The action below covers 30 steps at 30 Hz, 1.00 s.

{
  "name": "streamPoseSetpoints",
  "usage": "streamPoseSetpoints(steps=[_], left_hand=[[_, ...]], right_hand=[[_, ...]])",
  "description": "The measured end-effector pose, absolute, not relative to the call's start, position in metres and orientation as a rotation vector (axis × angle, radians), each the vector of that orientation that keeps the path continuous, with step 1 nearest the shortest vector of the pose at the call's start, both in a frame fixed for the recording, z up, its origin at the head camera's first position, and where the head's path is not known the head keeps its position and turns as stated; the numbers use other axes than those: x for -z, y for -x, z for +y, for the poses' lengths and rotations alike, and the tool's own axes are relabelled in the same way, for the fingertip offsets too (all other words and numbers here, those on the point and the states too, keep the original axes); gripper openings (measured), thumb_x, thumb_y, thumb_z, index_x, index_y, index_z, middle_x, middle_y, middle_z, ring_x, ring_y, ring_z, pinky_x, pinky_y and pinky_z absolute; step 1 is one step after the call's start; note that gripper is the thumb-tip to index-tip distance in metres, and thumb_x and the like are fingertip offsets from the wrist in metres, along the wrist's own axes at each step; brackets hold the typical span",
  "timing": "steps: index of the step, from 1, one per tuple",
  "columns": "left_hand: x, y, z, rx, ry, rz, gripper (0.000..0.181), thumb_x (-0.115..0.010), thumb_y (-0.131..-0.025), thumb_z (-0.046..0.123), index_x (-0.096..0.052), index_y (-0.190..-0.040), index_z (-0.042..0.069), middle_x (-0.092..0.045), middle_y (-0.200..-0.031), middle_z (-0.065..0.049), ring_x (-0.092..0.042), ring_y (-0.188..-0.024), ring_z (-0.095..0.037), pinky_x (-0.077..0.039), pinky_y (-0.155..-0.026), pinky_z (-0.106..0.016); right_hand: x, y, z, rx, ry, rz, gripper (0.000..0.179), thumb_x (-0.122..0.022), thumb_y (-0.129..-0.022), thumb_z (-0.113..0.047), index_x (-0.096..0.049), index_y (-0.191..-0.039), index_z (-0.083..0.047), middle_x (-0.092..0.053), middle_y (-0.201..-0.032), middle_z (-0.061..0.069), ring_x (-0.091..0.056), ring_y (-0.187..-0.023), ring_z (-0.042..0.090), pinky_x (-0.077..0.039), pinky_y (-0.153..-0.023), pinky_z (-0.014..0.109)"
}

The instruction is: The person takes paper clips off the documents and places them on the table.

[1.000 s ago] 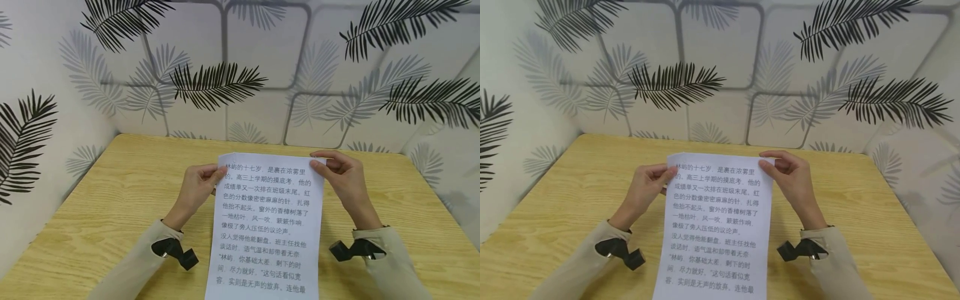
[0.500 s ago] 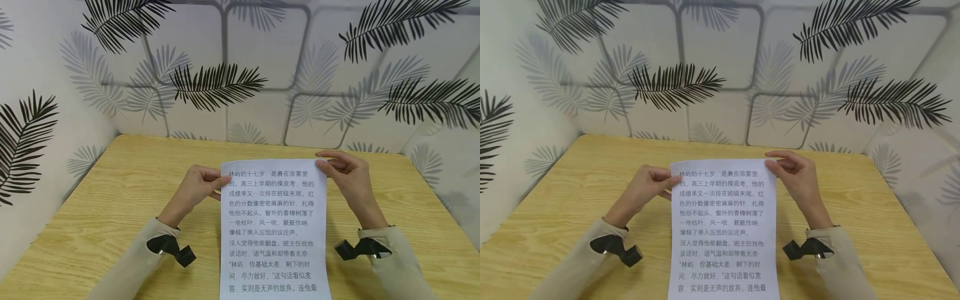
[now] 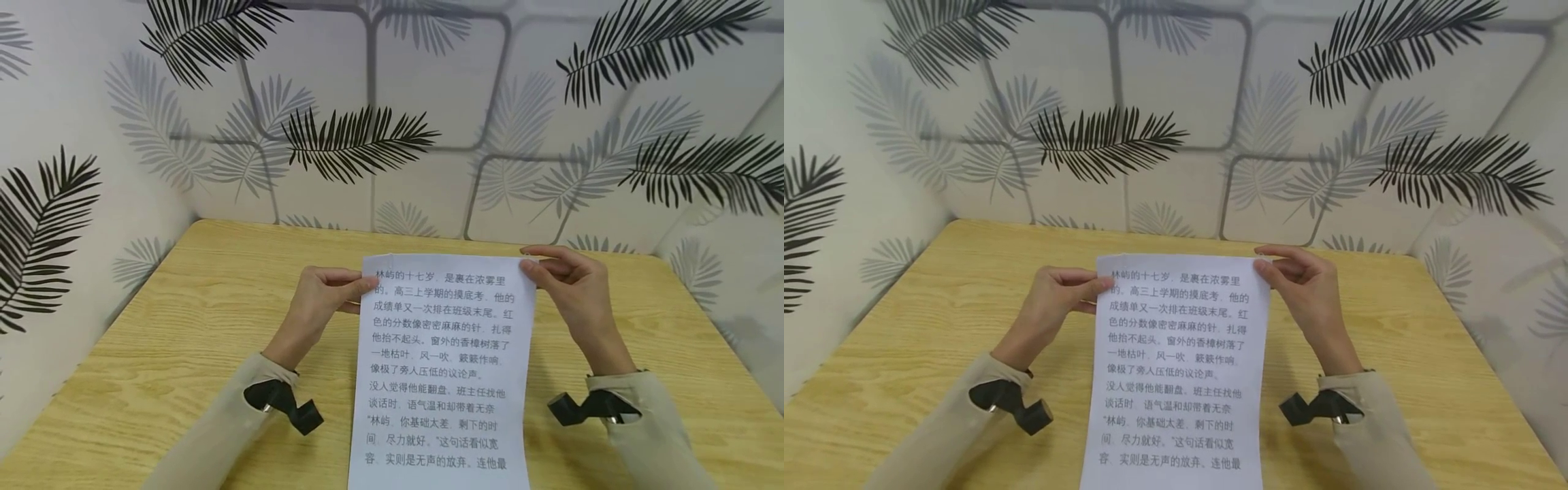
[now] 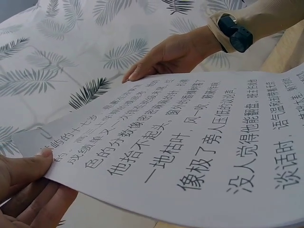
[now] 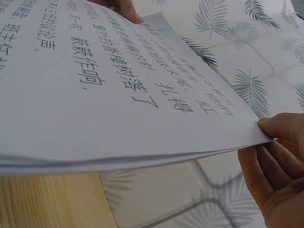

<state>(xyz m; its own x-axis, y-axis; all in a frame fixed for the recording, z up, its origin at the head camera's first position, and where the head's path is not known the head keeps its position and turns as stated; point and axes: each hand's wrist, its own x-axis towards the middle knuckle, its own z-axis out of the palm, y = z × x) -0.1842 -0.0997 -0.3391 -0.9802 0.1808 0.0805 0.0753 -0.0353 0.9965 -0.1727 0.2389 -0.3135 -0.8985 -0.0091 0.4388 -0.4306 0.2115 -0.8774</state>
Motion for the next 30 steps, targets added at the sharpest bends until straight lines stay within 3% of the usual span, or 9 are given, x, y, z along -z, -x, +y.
streamPoseSetpoints(steps=[10, 17, 24, 30], left_hand=[[0.343, 0.189, -0.099, -2.239, -0.289, 2.096, 0.023, -0.073, -0.085, 0.002, -0.069, -0.103, -0.012, -0.073, -0.089, -0.014, -0.071, -0.072, -0.019, -0.06, -0.063, -0.031], [0.342, 0.192, -0.105, -2.207, -0.252, 2.113, 0.024, -0.073, -0.085, 0.003, -0.069, -0.105, -0.011, -0.073, -0.091, -0.016, -0.071, -0.072, -0.02, -0.06, -0.065, -0.032], [0.343, 0.193, -0.108, -2.206, -0.245, 2.115, 0.026, -0.073, -0.085, 0.004, -0.069, -0.106, -0.011, -0.073, -0.091, -0.015, -0.071, -0.072, -0.019, -0.06, -0.064, -0.031], [0.345, 0.194, -0.108, -2.216, -0.245, 2.106, 0.026, -0.073, -0.086, 0.004, -0.068, -0.106, -0.012, -0.073, -0.09, -0.013, -0.071, -0.071, -0.019, -0.06, -0.065, -0.031]], right_hand=[[0.315, 0.172, 0.246, -1.867, -0.465, -2.0, 0.02, -0.067, -0.089, 0.003, -0.068, -0.108, 0.006, -0.074, -0.081, 0.001, -0.069, -0.066, 0.012, -0.058, -0.065, 0.023], [0.322, 0.174, 0.273, -1.957, -0.419, -2.003, 0.025, -0.065, -0.091, -0.001, -0.064, -0.114, 0.009, -0.075, -0.086, 0.006, -0.072, -0.074, 0.015, -0.058, -0.065, 0.023], [0.337, 0.178, 0.297, -1.629, -0.318, -2.423, 0.017, -0.063, -0.095, -0.013, -0.068, -0.106, -0.001, -0.074, -0.087, -0.006, -0.071, -0.078, 0.008, -0.057, -0.065, 0.02], [0.352, 0.179, 0.308, -1.419, -0.192, -2.644, 0.03, -0.063, -0.096, -0.02, -0.066, -0.108, 0.008, -0.07, -0.086, -0.012, -0.066, -0.077, 0.004, -0.057, -0.067, 0.021]])
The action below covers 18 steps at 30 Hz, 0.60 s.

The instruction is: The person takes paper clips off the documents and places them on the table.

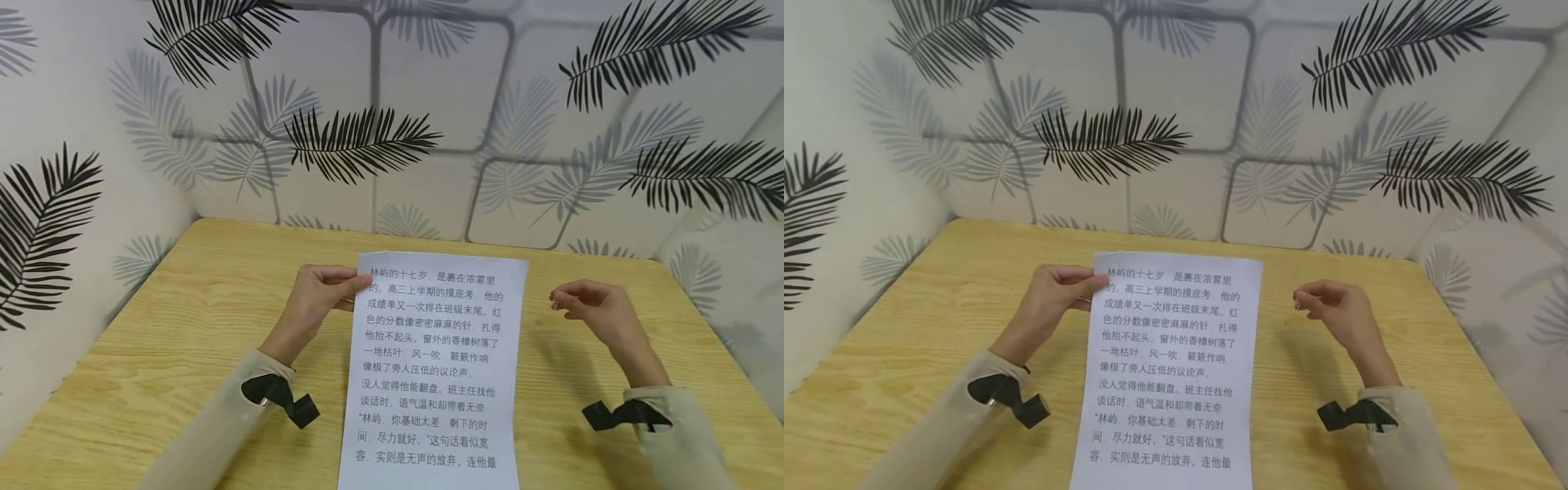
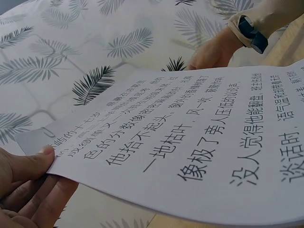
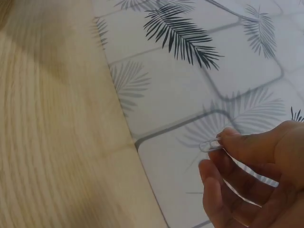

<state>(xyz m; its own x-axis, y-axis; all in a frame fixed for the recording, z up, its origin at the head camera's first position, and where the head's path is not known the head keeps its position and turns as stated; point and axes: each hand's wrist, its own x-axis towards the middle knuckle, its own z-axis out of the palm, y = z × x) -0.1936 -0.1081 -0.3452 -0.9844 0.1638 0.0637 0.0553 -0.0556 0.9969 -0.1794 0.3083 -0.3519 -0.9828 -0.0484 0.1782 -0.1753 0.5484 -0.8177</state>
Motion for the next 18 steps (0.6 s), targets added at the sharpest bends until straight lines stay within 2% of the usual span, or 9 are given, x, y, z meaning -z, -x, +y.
streamPoseSetpoints(steps=[4, 7, 11, 18], left_hand=[[0.345, 0.193, -0.108, -2.208, -0.252, 2.108, 0.027, -0.073, -0.086, 0.004, -0.068, -0.106, -0.013, -0.073, -0.09, -0.014, -0.071, -0.071, -0.019, -0.06, -0.065, -0.031], [0.345, 0.193, -0.108, -2.203, -0.257, 2.112, 0.027, -0.073, -0.086, 0.005, -0.068, -0.106, -0.012, -0.072, -0.091, -0.014, -0.071, -0.071, -0.019, -0.06, -0.065, -0.031], [0.345, 0.192, -0.108, -2.208, -0.273, 2.104, 0.027, -0.073, -0.086, 0.005, -0.068, -0.106, -0.012, -0.073, -0.091, -0.014, -0.071, -0.072, -0.019, -0.06, -0.065, -0.031], [0.343, 0.192, -0.108, -2.225, -0.284, 2.087, 0.027, -0.073, -0.086, 0.004, -0.068, -0.106, -0.013, -0.073, -0.087, -0.012, -0.071, -0.07, -0.019, -0.06, -0.064, -0.031]], right_hand=[[0.362, 0.18, 0.313, -1.325, -0.107, -2.771, 0.033, -0.064, -0.095, -0.021, -0.067, -0.11, 0.008, -0.071, -0.087, 0.0, -0.064, -0.074, 0.006, -0.058, -0.066, 0.027], [0.369, 0.18, 0.313, -1.245, -0.068, -2.869, 0.031, -0.066, -0.094, -0.023, -0.069, -0.107, 0.005, -0.071, -0.088, 0.009, -0.064, -0.074, 0.013, -0.057, -0.064, 0.031], [0.377, 0.18, 0.312, -1.166, -0.018, -2.973, 0.027, -0.07, -0.091, -0.023, -0.071, -0.103, 0.002, -0.071, -0.083, 0.006, -0.064, -0.072, 0.019, -0.055, -0.06, 0.031], [0.386, 0.179, 0.312, -1.077, 0.025, -3.051, 0.023, -0.071, -0.09, -0.022, -0.072, -0.098, 0.0, -0.07, -0.083, 0.004, -0.06, -0.072, 0.017, -0.052, -0.06, 0.029]])
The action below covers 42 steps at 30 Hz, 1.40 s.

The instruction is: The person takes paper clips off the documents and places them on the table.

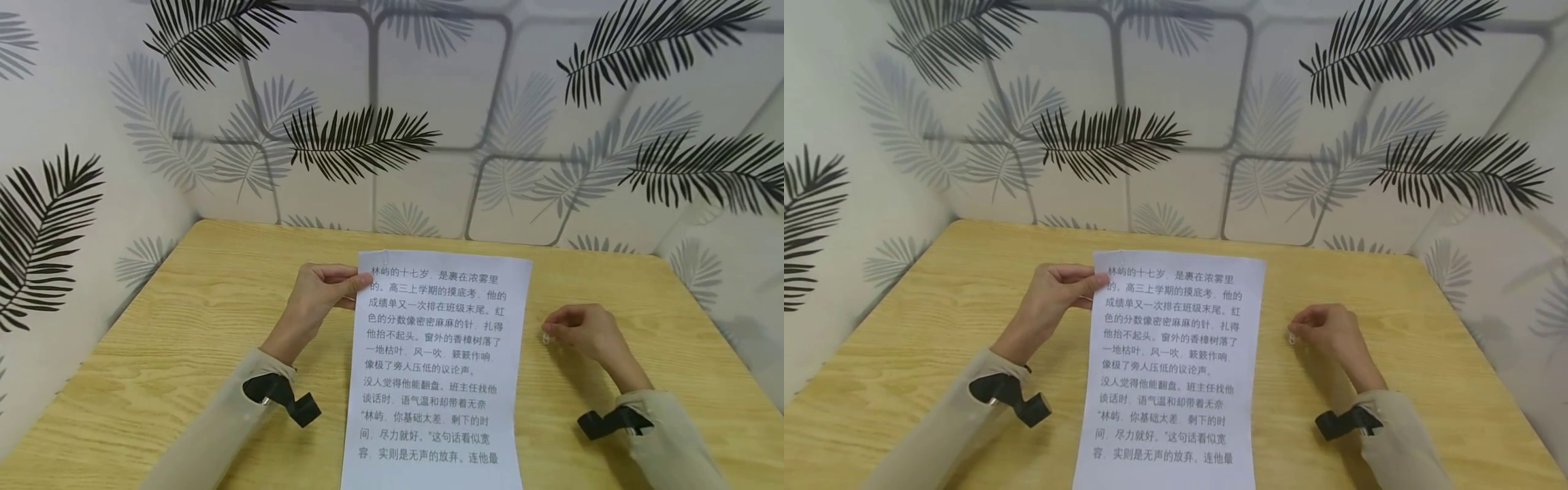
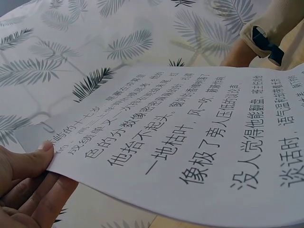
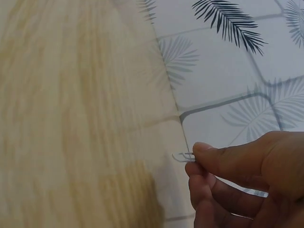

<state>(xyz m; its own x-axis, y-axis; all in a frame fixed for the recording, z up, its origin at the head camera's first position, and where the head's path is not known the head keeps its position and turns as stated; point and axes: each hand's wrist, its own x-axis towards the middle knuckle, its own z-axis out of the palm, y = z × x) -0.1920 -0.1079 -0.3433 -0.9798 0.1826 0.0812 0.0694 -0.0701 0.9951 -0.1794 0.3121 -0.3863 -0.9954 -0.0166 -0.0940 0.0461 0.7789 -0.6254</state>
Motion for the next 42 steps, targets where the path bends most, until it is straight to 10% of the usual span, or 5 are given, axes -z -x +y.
streamPoseSetpoints(steps=[14, 22, 30, 42], left_hand=[[0.342, 0.191, -0.109, -2.211, -0.266, 2.106, 0.028, -0.073, -0.086, 0.006, -0.068, -0.106, -0.012, -0.073, -0.087, -0.012, -0.071, -0.069, -0.019, -0.06, -0.064, -0.031], [0.346, 0.192, -0.106, -2.225, -0.271, 2.093, 0.027, -0.073, -0.086, 0.005, -0.068, -0.106, -0.012, -0.073, -0.086, -0.012, -0.071, -0.069, -0.019, -0.06, -0.065, -0.032], [0.35, 0.192, -0.102, -2.209, -0.261, 2.107, 0.026, -0.073, -0.086, 0.005, -0.068, -0.105, -0.013, -0.073, -0.088, -0.014, -0.071, -0.069, -0.018, -0.06, -0.064, -0.031], [0.353, 0.19, -0.101, -2.221, -0.253, 2.086, 0.026, -0.073, -0.086, 0.005, -0.068, -0.105, -0.012, -0.073, -0.087, -0.014, -0.071, -0.069, -0.018, -0.06, -0.064, -0.032]], right_hand=[[0.373, 0.176, 0.308, 1.08, 0.041, 3.092, 0.023, -0.069, -0.092, -0.023, -0.073, -0.098, -0.001, -0.071, -0.086, 0.01, -0.061, -0.068, 0.012, -0.052, -0.056, 0.025], [0.309, 0.182, 0.27, 1.72, 0.156, 3.232, 0.024, -0.071, -0.09, -0.018, -0.07, -0.1, 0.004, -0.064, -0.077, -0.021, -0.062, -0.069, -0.002, -0.051, -0.061, 0.01], [0.282, 0.182, 0.208, 1.59, 0.72, 3.289, 0.018, -0.073, -0.086, -0.006, -0.072, -0.103, 0.0, -0.072, -0.09, 0.012, -0.066, -0.078, 0.002, -0.05, -0.072, 0.01], [0.287, 0.193, 0.135, 1.332, 1.039, 3.125, 0.021, -0.078, -0.08, -0.004, -0.072, -0.101, -0.001, -0.073, -0.095, 0.01, -0.07, -0.083, 0.022, -0.058, -0.076, 0.034]])
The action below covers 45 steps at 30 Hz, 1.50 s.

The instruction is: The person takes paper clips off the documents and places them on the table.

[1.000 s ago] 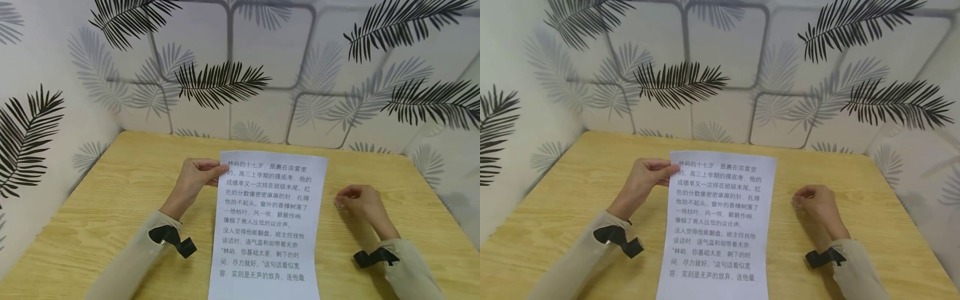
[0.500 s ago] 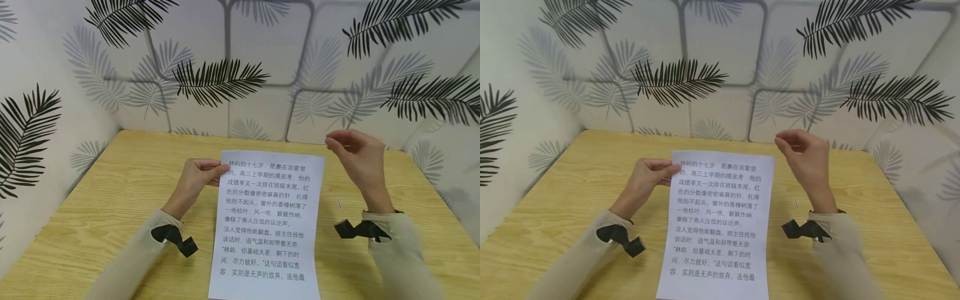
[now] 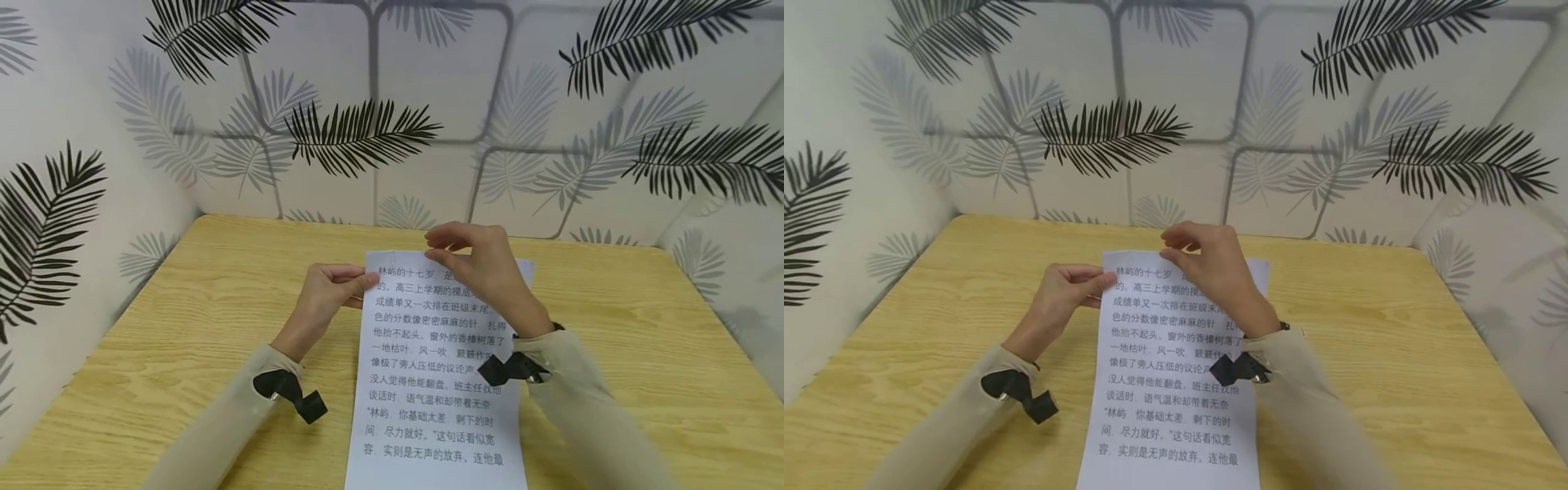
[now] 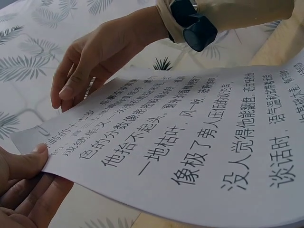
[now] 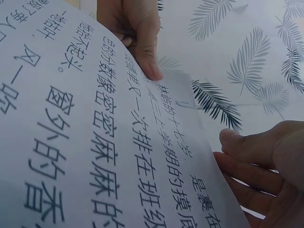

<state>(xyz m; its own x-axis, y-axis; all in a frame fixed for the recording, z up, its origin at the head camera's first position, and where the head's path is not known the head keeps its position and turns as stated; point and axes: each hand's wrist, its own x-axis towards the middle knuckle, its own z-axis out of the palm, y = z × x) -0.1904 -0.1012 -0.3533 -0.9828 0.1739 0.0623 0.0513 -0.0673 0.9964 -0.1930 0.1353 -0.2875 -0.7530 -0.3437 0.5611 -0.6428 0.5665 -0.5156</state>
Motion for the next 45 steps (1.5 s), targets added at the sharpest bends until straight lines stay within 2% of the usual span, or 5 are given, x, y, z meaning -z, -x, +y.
streamPoseSetpoints(steps=[16, 25, 34, 40, 45], left_hand=[[0.354, 0.188, -0.097, -2.206, -0.291, 2.082, 0.024, -0.072, -0.086, 0.004, -0.068, -0.104, -0.013, -0.073, -0.089, -0.015, -0.071, -0.07, -0.018, -0.06, -0.063, -0.031], [0.358, 0.187, -0.095, -2.183, -0.292, 2.108, 0.023, -0.072, -0.086, 0.004, -0.069, -0.102, -0.013, -0.073, -0.089, -0.015, -0.071, -0.07, -0.017, -0.06, -0.062, -0.029], [0.36, 0.187, -0.093, -2.178, -0.334, 2.099, 0.022, -0.071, -0.087, 0.004, -0.069, -0.102, -0.012, -0.073, -0.089, -0.016, -0.071, -0.07, -0.017, -0.06, -0.063, -0.029], [0.363, 0.186, -0.091, -2.166, -0.305, 2.081, 0.023, -0.072, -0.087, 0.004, -0.069, -0.101, -0.013, -0.073, -0.087, -0.015, -0.07, -0.069, -0.017, -0.06, -0.063, -0.031], [0.365, 0.186, -0.091, -2.183, -0.283, 2.066, 0.023, -0.072, -0.086, 0.004, -0.069, -0.101, -0.013, -0.072, -0.086, -0.015, -0.07, -0.068, -0.018, -0.06, -0.062, -0.031]], right_hand=[[0.291, 0.197, 0.103, -1.069, -0.886, -2.428, 0.013, -0.076, -0.083, -0.003, -0.075, -0.095, 0.0, -0.073, -0.093, 0.011, -0.071, -0.084, 0.022, -0.058, -0.076, 0.032], [0.295, 0.198, 0.098, -1.045, -0.918, -2.413, 0.005, -0.075, -0.083, 0.0, -0.075, -0.088, -0.001, -0.073, -0.085, 0.009, -0.072, -0.082, 0.021, -0.059, -0.075, 0.03], [0.296, 0.198, 0.098, -1.021, -0.909, -2.417, 0.003, -0.073, -0.084, -0.001, -0.074, -0.085, 0.002, -0.072, -0.082, 0.01, -0.071, -0.076, 0.02, -0.059, -0.071, 0.03], [0.292, 0.195, 0.103, -1.061, -0.826, -2.406, 0.005, -0.071, -0.085, 0.004, -0.071, -0.082, 0.0, -0.071, -0.079, 0.009, -0.065, -0.068, 0.018, -0.056, -0.063, 0.03], [0.288, 0.195, 0.105, -1.003, -0.862, -2.524, 0.006, -0.074, -0.084, -0.002, -0.072, -0.09, -0.002, -0.071, -0.084, 0.006, -0.065, -0.076, 0.016, -0.055, -0.067, 0.031]])
